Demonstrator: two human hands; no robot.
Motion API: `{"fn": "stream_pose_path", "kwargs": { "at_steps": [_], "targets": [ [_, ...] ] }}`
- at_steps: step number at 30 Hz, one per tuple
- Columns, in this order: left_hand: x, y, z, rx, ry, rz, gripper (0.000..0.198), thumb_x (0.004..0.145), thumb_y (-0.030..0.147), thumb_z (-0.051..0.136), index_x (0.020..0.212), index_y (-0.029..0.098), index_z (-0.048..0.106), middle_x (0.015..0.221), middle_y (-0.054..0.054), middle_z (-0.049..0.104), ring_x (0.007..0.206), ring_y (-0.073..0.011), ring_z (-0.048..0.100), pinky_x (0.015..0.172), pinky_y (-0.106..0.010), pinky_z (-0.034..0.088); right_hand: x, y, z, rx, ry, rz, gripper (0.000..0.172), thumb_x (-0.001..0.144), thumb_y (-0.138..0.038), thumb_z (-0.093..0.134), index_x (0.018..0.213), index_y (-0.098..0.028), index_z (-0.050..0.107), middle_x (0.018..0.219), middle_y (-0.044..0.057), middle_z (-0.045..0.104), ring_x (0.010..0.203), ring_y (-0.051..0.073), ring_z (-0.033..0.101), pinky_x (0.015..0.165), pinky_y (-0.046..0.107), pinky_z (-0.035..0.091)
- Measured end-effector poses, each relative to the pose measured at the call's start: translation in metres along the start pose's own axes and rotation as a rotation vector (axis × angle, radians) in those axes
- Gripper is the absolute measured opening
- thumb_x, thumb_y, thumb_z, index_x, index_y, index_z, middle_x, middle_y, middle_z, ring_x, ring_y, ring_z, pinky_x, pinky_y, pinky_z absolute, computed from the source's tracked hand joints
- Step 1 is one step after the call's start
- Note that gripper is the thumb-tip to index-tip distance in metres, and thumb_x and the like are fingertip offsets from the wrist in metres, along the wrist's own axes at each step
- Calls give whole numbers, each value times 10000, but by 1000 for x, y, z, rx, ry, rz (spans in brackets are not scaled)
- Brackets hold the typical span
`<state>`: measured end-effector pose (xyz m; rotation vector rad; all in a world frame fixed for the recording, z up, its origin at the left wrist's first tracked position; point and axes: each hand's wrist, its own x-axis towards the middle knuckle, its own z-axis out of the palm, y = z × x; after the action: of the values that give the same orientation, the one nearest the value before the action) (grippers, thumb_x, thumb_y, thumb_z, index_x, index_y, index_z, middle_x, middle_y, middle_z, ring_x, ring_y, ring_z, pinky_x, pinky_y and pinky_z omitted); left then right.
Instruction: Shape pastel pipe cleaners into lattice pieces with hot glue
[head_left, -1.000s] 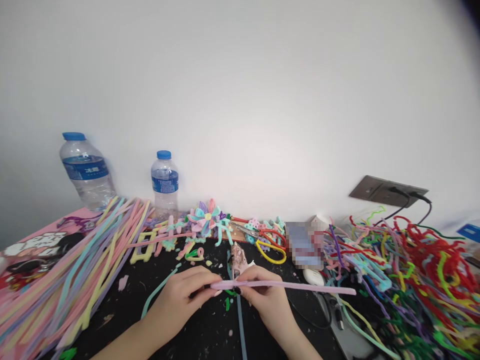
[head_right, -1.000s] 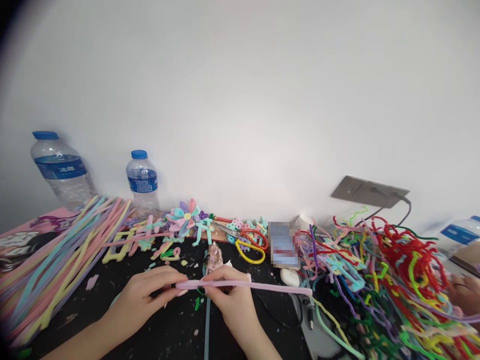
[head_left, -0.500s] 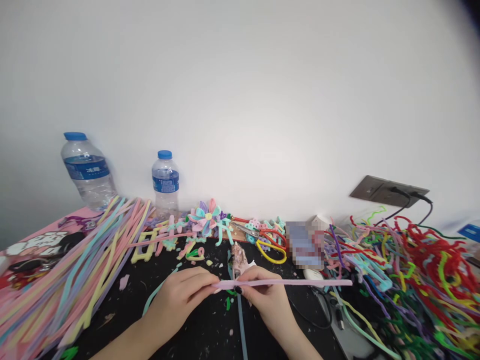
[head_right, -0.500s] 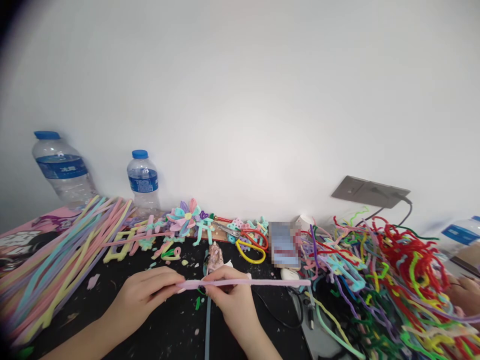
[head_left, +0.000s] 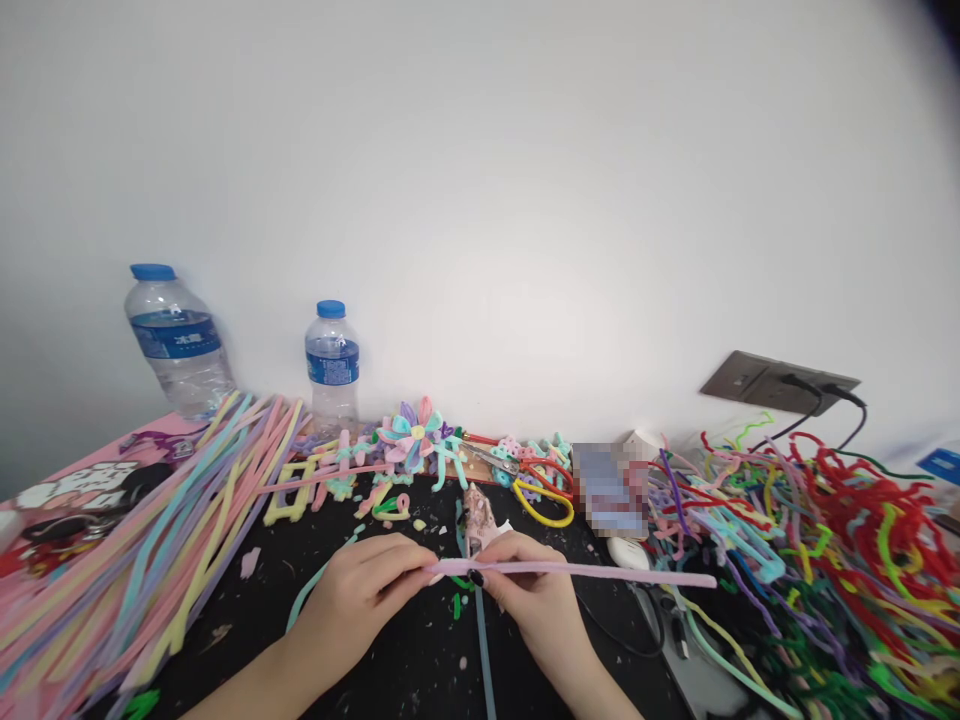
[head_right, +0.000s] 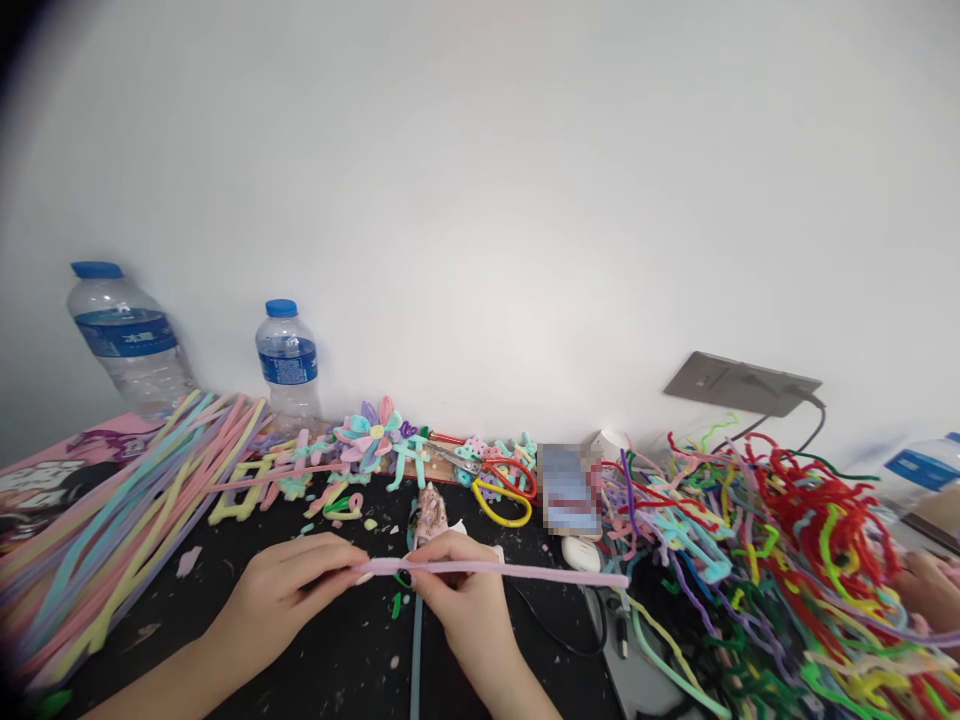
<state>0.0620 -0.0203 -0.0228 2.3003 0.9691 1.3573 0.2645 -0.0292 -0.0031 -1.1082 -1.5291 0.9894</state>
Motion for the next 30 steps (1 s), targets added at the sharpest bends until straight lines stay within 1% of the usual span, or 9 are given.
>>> {"fn": "stream_pose_path", "kwargs": {
  "at_steps": [13, 26, 30],
  "targets": [
    [0, 0, 0, 5, 46, 13, 75, 846, 184, 574, 833, 191, 647, 736, 1, 690, 646, -113, 640, 616, -175, 494, -3, -1, 1, -84, 23, -56, 52, 715, -148, 670, 688, -185, 695, 678, 16, 671, 629, 151, 589, 591, 234, 452],
    [0, -1, 1, -2, 54, 11, 68, 827, 147, 592, 833, 187, 646, 733, 0, 687, 641, -111, 638, 612, -173, 495, -2, -3, 2, -112, 41, -86, 58, 712, -153, 671, 674, -190, 695, 670, 15, 675, 626, 155, 597, 598, 239, 459],
    [0, 0, 1, 4, 53, 0, 74, 836, 162, 579, 829, 193, 646, 732, -1, 691, 638, -115, 640, 614, -179, 499, -2, -4, 1, -100, 33, -99, 62, 710, -137, 664, 694, -191, 692, 690, 19, 676, 645, 159, 602, 609, 241, 460]
  ]
}}
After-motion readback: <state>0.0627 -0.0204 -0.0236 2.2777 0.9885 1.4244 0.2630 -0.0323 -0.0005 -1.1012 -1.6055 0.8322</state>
